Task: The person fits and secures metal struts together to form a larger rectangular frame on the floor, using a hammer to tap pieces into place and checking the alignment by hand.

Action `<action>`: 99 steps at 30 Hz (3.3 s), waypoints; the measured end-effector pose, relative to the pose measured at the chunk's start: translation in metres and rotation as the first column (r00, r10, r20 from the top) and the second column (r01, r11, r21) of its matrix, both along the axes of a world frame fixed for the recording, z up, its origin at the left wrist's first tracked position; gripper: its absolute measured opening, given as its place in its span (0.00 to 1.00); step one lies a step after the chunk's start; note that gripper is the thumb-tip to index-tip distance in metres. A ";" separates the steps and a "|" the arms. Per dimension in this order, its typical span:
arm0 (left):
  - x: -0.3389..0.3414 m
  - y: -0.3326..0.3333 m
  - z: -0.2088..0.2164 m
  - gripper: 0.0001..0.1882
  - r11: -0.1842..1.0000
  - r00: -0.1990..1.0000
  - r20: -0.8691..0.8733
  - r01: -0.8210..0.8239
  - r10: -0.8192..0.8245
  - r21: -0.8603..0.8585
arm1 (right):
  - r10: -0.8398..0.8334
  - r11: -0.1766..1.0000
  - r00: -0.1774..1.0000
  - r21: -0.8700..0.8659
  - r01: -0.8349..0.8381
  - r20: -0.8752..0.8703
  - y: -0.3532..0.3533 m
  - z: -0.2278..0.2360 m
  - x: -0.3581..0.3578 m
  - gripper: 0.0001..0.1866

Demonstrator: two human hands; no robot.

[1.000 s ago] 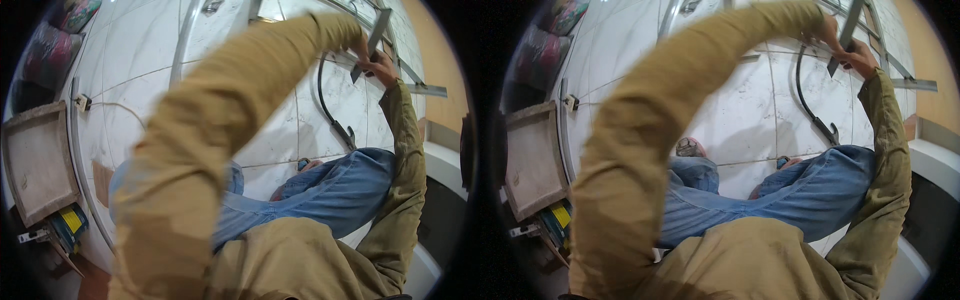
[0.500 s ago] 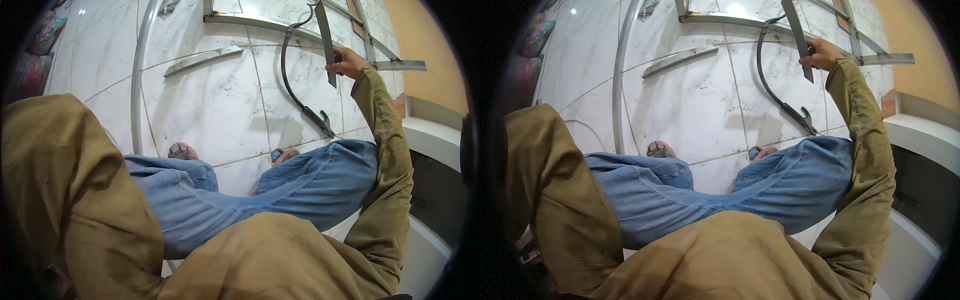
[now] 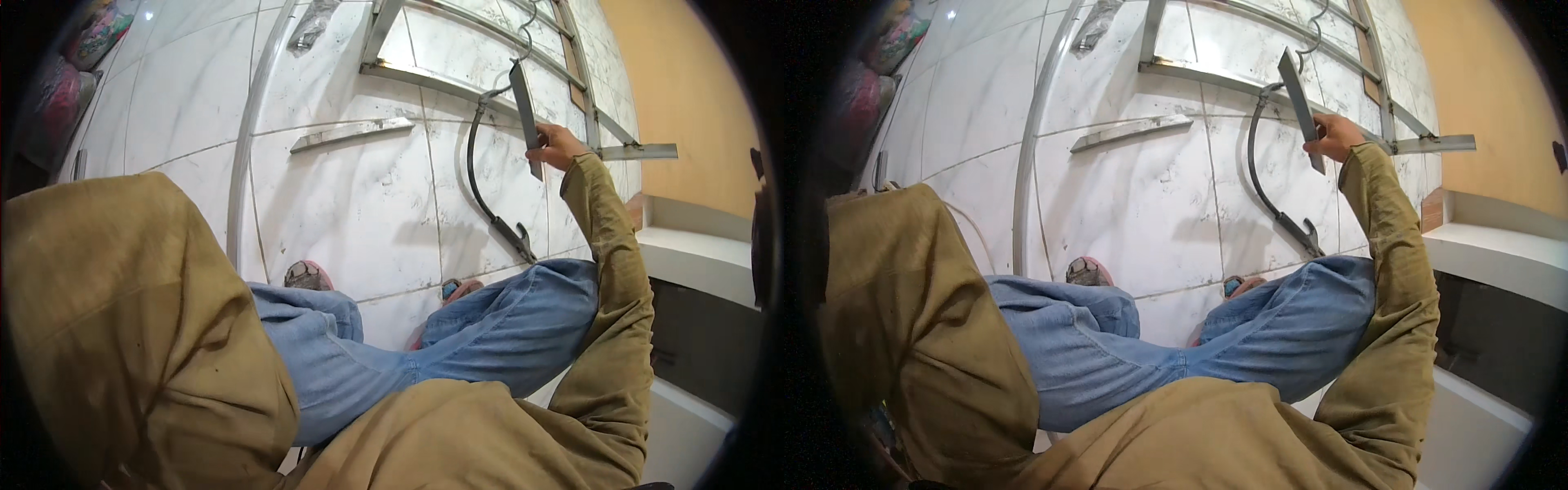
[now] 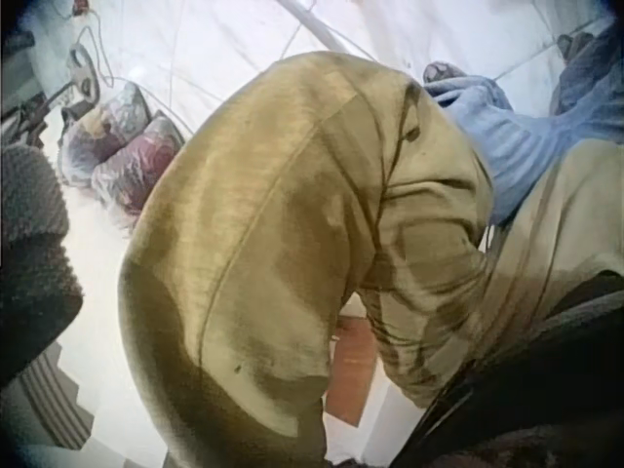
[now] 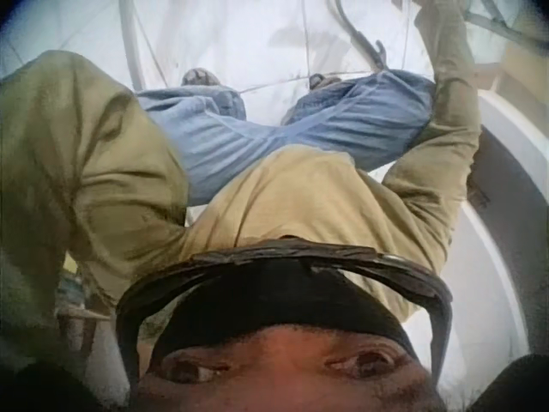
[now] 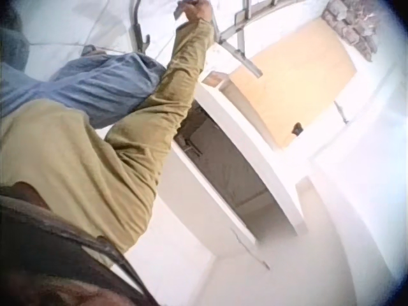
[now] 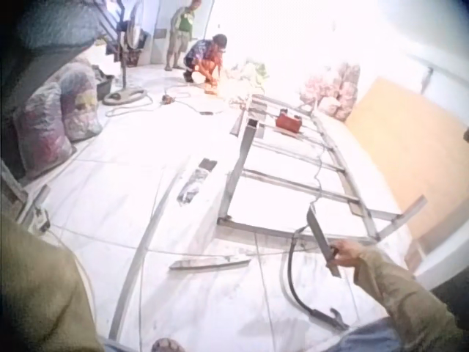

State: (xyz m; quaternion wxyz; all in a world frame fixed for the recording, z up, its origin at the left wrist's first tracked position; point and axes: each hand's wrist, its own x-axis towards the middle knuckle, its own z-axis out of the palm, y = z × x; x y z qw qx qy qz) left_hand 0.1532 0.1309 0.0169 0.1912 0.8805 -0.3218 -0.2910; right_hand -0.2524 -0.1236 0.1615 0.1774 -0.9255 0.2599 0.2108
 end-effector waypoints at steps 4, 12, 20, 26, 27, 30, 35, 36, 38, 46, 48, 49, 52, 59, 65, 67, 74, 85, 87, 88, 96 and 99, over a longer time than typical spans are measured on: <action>-0.003 -0.002 0.002 0.23 1.000 1.000 -0.016 -0.003 0.003 -0.016 | 0.032 0.999 0.999 -0.007 -0.032 -0.011 0.007 0.003 0.011 0.22; 0.007 0.009 -0.003 0.21 0.999 0.999 -0.036 -0.031 0.030 -0.022 | 0.059 0.995 0.998 -0.078 -0.058 0.016 0.015 0.002 0.017 0.23; 0.028 0.016 0.061 0.20 0.990 0.998 -0.062 0.021 -0.029 -0.138 | 0.066 0.998 0.974 -0.017 -0.063 0.216 0.001 -0.004 0.008 0.21; 0.050 -0.001 0.117 0.18 0.955 0.987 -0.098 0.094 -0.126 -0.281 | 0.101 0.995 0.942 -0.051 -0.089 0.319 0.000 0.004 0.000 0.17; 0.056 -0.007 0.120 0.18 0.951 0.985 -0.104 0.100 -0.136 -0.292 | 0.123 0.992 0.942 -0.078 -0.104 0.311 -0.003 0.002 -0.001 0.16; 0.094 -0.018 0.115 0.18 0.944 0.980 -0.118 0.120 -0.163 -0.308 | 0.098 0.995 0.955 -0.002 -0.102 0.281 0.007 0.010 0.003 0.17; 0.052 -0.007 0.045 0.17 0.973 0.977 -0.210 -0.079 0.033 -0.216 | -0.202 0.943 0.958 0.304 0.135 0.203 0.010 0.016 -0.024 0.17; 0.046 0.012 0.039 0.17 0.964 0.974 -0.215 -0.119 0.067 -0.238 | -0.224 0.924 0.955 0.352 0.146 0.192 0.013 0.020 -0.025 0.17; 0.031 0.039 0.037 0.17 0.942 0.964 -0.235 -0.191 0.127 -0.275 | -0.129 0.975 0.984 0.198 0.103 0.124 0.007 0.019 -0.029 0.17; 0.030 0.062 0.027 0.17 0.890 0.932 -0.299 -0.304 0.204 -0.339 | 0.018 0.997 0.997 0.074 -0.013 -0.073 0.001 0.002 -0.033 0.14; 0.031 0.059 0.026 0.17 0.886 0.927 -0.315 -0.310 0.202 -0.345 | -0.039 0.994 0.995 0.098 0.048 -0.095 0.002 -0.001 -0.032 0.15; 0.031 0.056 0.025 0.17 0.883 0.924 -0.325 -0.314 0.200 -0.349 | -0.037 0.993 0.994 0.109 0.049 -0.103 0.004 0.001 -0.029 0.14; 0.032 0.051 0.023 0.17 0.880 0.917 -0.347 -0.321 0.197 -0.350 | -0.037 0.987 0.993 0.150 0.053 -0.108 0.016 0.008 -0.019 0.14; 0.035 0.037 0.020 0.16 0.882 0.902 -0.387 -0.329 0.189 -0.336 | -0.012 0.977 0.987 0.206 0.045 -0.157 0.035 0.012 -0.008 0.14; 0.036 0.025 0.018 0.16 0.893 0.895 -0.410 -0.320 0.176 -0.317 | -0.057 0.959 0.980 0.263 0.107 -0.193 0.038 0.015 -0.010 0.15; 0.038 0.021 0.018 0.17 0.901 0.893 -0.416 -0.315 0.174 -0.299 | -0.072 0.959 0.975 0.255 0.126 -0.209 0.038 0.017 -0.010 0.15; 0.029 -0.024 0.013 0.17 0.953 0.888 -0.447 -0.221 0.109 -0.206 | -0.106 0.959 0.969 0.237 0.159 -0.222 0.032 0.020 -0.032 0.14; 0.060 -0.069 -0.104 0.36 0.936 0.667 -0.736 -0.175 -0.116 -0.306 | -0.134 0.907 0.982 0.382 0.175 -0.131 0.049 0.050 -0.027 0.15; 0.020 -0.083 -0.081 0.39 0.956 0.696 -0.709 -0.273 0.116 -0.111 | -0.192 0.895 0.964 0.370 0.248 -0.183 0.048 0.052 -0.041 0.16; 0.000 -0.070 -0.037 0.39 0.974 0.715 -0.677 -0.228 0.177 0.014 | -0.208 0.887 0.961 0.379 0.263 -0.180 0.048 0.053 -0.047 0.16; 0.013 -0.058 -0.037 0.28 0.977 0.844 -0.512 -0.210 0.161 -0.039 | -0.155 0.894 0.980 0.404 0.192 -0.123 0.047 0.056 -0.053 0.15; 0.015 -0.065 -0.040 0.24 0.979 0.898 -0.412 -0.194 0.154 -0.057 | -0.129 0.897 0.990 0.419 0.143 -0.063 0.049 0.060 -0.058 0.14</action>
